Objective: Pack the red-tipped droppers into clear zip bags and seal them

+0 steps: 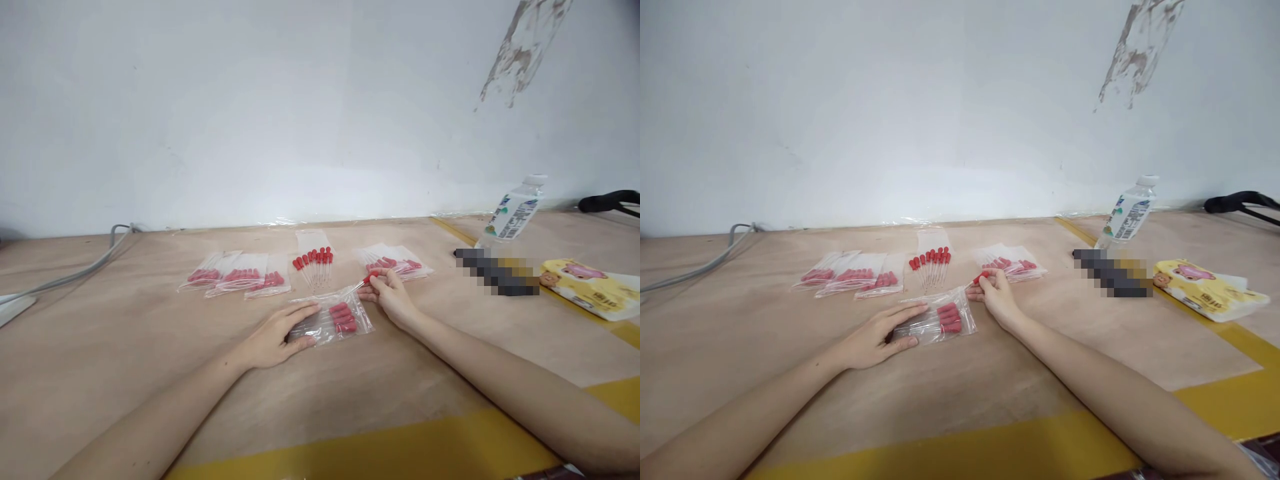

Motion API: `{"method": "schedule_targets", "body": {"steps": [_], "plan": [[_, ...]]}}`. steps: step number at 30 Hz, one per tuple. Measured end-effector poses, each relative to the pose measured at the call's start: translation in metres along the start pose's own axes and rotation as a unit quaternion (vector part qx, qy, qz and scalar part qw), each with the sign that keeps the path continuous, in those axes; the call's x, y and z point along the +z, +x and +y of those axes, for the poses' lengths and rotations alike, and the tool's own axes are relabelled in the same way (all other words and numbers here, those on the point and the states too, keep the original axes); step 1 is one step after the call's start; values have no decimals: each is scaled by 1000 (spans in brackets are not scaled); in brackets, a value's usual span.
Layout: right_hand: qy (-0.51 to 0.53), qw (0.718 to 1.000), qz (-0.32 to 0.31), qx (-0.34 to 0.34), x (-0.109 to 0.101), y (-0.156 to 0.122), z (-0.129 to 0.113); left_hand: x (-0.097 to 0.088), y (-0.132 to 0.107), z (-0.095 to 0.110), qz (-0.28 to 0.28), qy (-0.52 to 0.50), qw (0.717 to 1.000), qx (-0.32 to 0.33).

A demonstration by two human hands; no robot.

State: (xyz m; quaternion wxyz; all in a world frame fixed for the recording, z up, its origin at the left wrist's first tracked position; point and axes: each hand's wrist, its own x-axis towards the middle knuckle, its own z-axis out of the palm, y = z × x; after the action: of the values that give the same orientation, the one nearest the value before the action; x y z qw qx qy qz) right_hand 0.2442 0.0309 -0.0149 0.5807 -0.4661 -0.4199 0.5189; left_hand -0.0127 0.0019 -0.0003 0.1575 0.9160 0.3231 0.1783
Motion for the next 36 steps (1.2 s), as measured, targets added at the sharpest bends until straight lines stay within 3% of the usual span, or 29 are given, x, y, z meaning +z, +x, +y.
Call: {"method": "schedule_targets", "body": {"steps": [3, 9, 15, 19, 22, 30, 33, 36], "plan": [[-9, 999, -23, 22, -5, -2, 1, 0, 0, 0, 2, -3, 1000, 2], [-6, 999, -34, 2, -10, -3, 4, 1, 0, -1, 4, -1, 1000, 1], [-181, 970, -162, -26, -14, -3, -2, 0, 0, 0, 3, 2, 1000, 3], [-208, 949, -236, -9, -13, -1, -7, 0, 0, 1, 1, 3, 1000, 1], [-198, 951, -236, -1, -8, 0, -8, 0, 0, 1, 2, 2, 1000, 1], [-224, 966, -120, -40, 4, 4, 6, 1, 0, -1, 6, 3, 1000, 7], [-238, 957, -153, -63, 6, 2, 4, 0, 0, 0, 4, 4, 1000, 6], [-218, 954, -204, -35, 6, 0, -3, 0, 1, 0, 3, 2, 1000, 9]]}}
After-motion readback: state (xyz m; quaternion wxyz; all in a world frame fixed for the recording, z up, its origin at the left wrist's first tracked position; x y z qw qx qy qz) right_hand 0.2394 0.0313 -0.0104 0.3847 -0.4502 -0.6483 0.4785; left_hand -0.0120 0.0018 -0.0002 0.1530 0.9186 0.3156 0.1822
